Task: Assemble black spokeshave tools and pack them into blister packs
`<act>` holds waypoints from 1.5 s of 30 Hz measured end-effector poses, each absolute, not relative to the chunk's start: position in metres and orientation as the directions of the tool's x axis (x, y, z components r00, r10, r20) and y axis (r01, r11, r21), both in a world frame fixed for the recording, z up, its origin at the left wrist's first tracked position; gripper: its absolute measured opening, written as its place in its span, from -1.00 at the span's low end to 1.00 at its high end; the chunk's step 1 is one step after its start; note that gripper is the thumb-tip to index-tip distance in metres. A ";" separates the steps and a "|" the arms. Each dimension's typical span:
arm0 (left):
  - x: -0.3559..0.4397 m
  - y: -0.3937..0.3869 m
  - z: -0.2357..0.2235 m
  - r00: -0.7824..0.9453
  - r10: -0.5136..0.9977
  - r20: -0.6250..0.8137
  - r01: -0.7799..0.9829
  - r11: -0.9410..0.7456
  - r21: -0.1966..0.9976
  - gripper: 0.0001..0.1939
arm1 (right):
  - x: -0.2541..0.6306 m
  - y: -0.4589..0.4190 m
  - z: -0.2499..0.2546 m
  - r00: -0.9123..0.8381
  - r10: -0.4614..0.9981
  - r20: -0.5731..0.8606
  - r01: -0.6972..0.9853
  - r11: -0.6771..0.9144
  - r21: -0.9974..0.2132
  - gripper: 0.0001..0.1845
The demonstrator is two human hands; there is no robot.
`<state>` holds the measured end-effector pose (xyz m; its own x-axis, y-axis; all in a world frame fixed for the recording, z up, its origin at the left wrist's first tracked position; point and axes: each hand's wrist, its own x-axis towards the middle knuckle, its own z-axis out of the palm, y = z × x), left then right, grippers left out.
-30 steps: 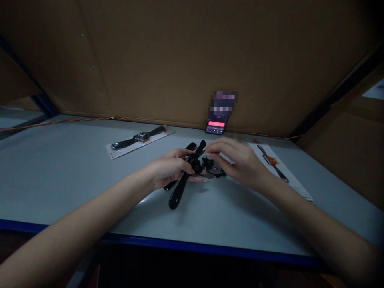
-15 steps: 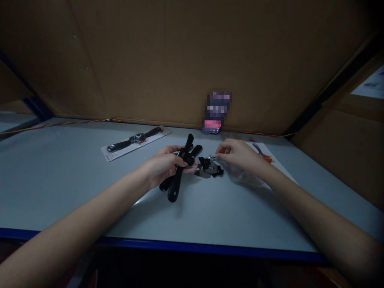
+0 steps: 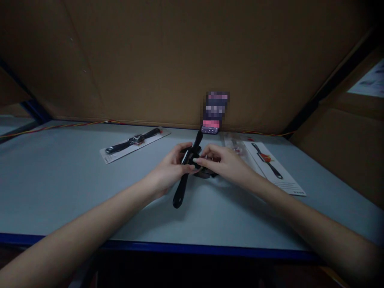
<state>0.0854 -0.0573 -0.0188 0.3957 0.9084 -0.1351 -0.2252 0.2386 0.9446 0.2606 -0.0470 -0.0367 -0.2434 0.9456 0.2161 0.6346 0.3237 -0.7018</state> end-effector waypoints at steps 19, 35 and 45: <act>0.085 -0.057 -0.029 0.445 0.893 -0.063 -0.195 0.165 0.967 -0.46 | 0.262 -0.046 -0.022 -0.352 0.929 -0.119 0.372 0.022 -0.928 -0.58; 0.068 -0.028 -0.018 0.240 0.941 -0.239 -0.340 0.312 0.887 -0.56 | 0.322 -0.005 -0.046 -0.143 0.986 -0.084 0.779 0.060 -0.624 -0.61; 0.063 -0.017 -0.026 0.272 0.956 -0.113 -0.237 0.180 0.955 -0.70 | 0.312 -0.020 -0.048 -0.126 0.980 0.151 0.991 0.131 -0.019 -0.48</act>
